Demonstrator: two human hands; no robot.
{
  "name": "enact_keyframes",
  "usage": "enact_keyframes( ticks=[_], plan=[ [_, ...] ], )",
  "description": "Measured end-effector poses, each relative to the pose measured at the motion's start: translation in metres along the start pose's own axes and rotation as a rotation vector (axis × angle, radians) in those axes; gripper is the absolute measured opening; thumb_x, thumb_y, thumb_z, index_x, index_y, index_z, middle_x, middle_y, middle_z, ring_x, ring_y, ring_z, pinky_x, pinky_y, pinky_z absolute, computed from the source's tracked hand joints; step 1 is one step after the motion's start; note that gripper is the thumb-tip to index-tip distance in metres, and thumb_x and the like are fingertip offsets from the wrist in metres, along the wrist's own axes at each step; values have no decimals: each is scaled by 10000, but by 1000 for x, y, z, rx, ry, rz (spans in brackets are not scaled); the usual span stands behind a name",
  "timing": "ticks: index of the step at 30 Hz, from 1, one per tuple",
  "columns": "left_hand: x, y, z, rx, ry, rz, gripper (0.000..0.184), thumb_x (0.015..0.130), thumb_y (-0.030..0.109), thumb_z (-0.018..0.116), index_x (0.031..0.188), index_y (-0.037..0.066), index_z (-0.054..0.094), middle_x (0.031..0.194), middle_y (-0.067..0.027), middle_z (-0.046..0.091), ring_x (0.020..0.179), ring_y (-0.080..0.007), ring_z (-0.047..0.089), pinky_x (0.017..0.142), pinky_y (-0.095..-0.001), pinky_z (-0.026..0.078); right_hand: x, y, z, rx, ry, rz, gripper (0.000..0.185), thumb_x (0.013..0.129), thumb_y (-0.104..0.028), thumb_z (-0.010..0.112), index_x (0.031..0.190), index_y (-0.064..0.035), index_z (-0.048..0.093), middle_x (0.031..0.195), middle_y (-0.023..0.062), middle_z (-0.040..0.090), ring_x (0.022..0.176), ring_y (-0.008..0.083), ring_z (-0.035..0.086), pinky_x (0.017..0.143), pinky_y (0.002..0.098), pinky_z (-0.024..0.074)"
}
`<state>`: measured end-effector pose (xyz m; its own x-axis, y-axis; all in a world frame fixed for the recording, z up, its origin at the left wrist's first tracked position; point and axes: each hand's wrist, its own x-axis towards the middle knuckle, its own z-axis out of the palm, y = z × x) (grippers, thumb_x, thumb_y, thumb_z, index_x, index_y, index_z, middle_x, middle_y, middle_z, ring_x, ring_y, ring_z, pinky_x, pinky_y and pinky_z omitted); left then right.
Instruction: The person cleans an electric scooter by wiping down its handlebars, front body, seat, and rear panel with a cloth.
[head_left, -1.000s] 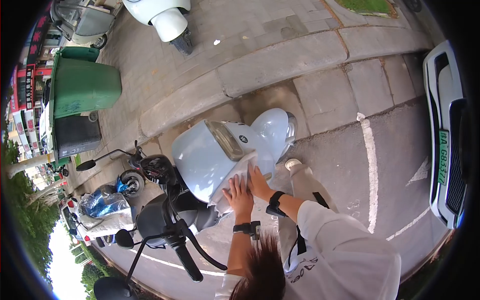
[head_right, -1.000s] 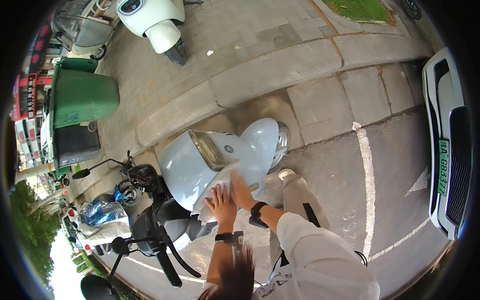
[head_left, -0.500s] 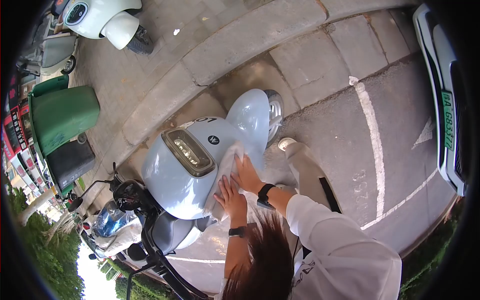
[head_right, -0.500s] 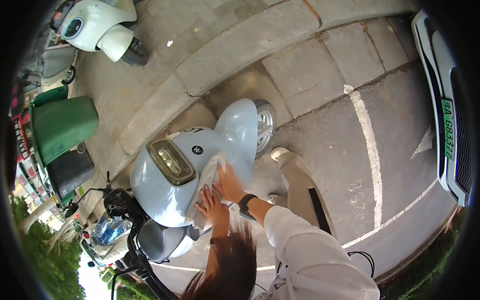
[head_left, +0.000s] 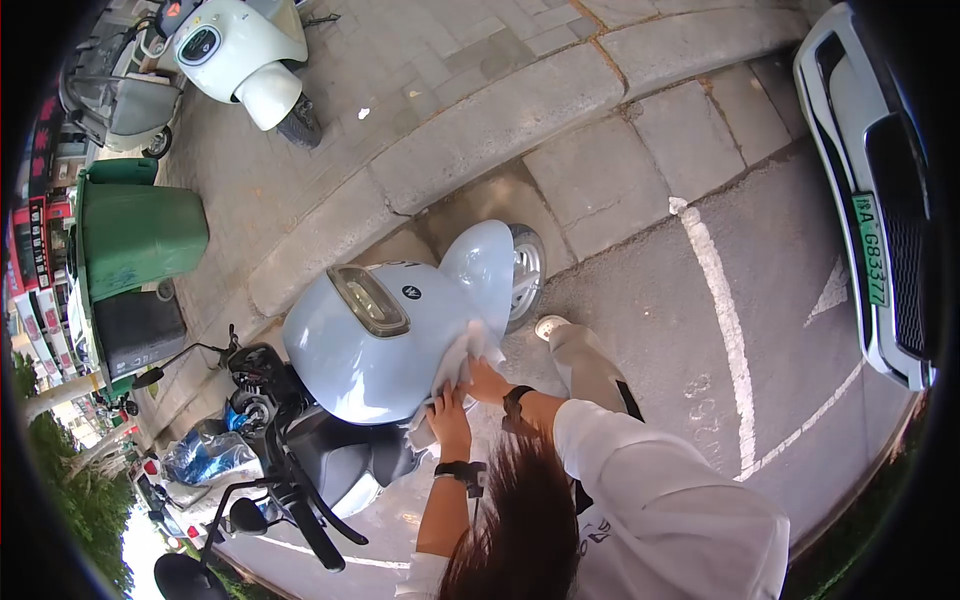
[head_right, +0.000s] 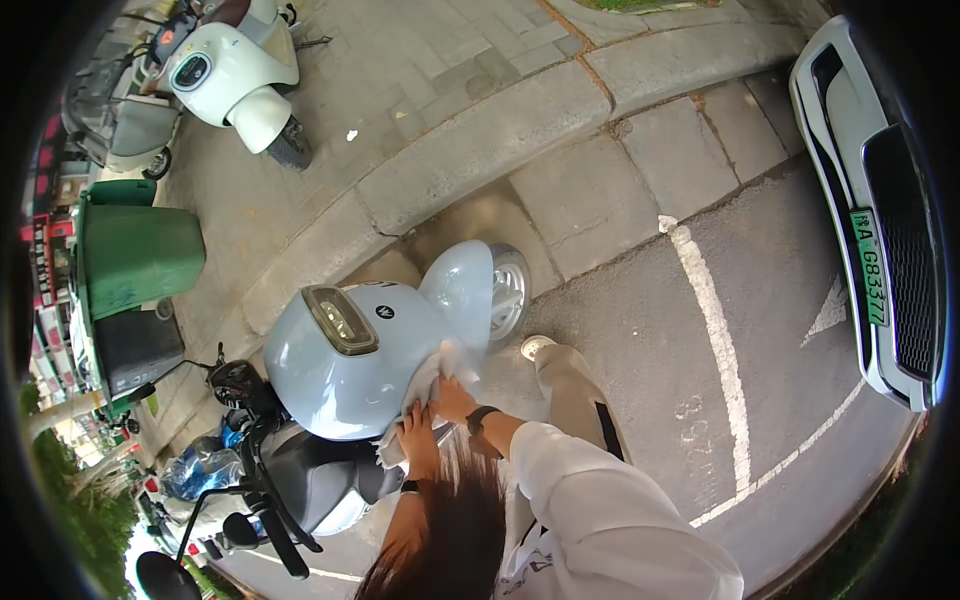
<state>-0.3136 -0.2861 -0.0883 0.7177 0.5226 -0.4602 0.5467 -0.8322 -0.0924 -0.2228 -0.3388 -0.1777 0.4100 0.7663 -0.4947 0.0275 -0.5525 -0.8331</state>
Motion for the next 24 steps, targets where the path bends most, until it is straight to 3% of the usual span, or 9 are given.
enact_keyframes(
  ticks=[2, 3, 4, 7, 12, 15, 20, 22, 24],
  plan=[
    [-31, -16, 6, -312, -75, -115, 416, 716, 31, 470, 1127, 84, 502, 1243, -58, 414, 1032, -269, 453, 886, -406, 358, -18, -16, -13, 12, -278, 63, 627, 753, -326, 502, 1241, 23, 321, 1179, 289, 352, 1010, 432, 446, 846, 428, 387],
    [-49, -27, 14, -391, -5, -130, 430, 672, 14, 473, 1094, 74, 524, 1188, -95, 454, 1016, -298, 463, 862, -391, 385, -22, -7, -2, -32, -310, -82, 451, 748, -294, 499, 1079, 12, 507, 1100, 249, 469, 946, 377, 515, 785, 398, 422],
    [-68, -36, 15, -471, 65, -146, 444, 628, -3, 475, 1061, 65, 546, 1134, -132, 494, 1000, -327, 474, 838, -376, 411, -32, -11, -1, -58, -318, -106, 451, 748, -294, 499, 1079, 12, 507, 1100, 249, 469, 946, 377, 515, 785, 398, 422],
    [-128, -60, 21, -700, 169, -235, 379, 642, 27, 487, 1008, 64, 576, 1065, -138, 539, 981, -320, 505, 836, -372, 416, -67, -25, 7, 11, -410, -190, 300, 742, -253, 499, 804, 16, 614, 718, 212, 600, 690, 326, 589, 638, 366, 452],
    [-251, -64, 19, -1060, 319, -490, 357, 638, -9, 462, 968, 20, 595, 873, -145, 615, 822, -250, 594, 751, -299, 445, -135, -70, 35, -163, -697, -257, 193, 718, -162, 536, 809, -23, 636, 784, 178, 616, 699, 272, 600, 633, 352, 442],
    [-322, -64, 33, -1257, 435, -542, 368, 644, -19, 452, 983, 13, 591, 852, -135, 618, 791, -228, 591, 734, -291, 446, -175, -81, 72, -183, -627, -609, 223, 713, -138, 536, 886, -50, 644, 736, 154, 621, 654, 234, 590, 593, 322, 436],
    [-410, -67, 50, -1394, 577, -688, 375, 642, 4, 511, 1010, 23, 580, 861, -155, 614, 787, -247, 595, 721, -315, 452, -235, -114, 132, -183, -713, -559, 254, 703, -119, 530, 930, -72, 636, 683, 129, 615, 551, 201, 547, 547, 295, 421],
    [-432, -68, 46, -1341, 624, -623, 375, 637, 3, 554, 1011, 23, 580, 871, -152, 613, 791, -257, 592, 718, -313, 452, -256, -145, 145, -340, -769, -306, 364, 673, -142, 569, 1020, -32, 582, 856, 173, 607, 693, 230, 570, 622, 309, 434],
    [-444, -76, 50, -1353, 655, -624, 352, 649, -6, 563, 1000, 6, 577, 848, -140, 613, 774, -210, 579, 713, -293, 450, -263, -143, 163, -322, -785, -551, 465, 646, -160, 607, 1079, -10, 525, 944, 198, 567, 787, 253, 552, 681, 323, 429]
  ],
)
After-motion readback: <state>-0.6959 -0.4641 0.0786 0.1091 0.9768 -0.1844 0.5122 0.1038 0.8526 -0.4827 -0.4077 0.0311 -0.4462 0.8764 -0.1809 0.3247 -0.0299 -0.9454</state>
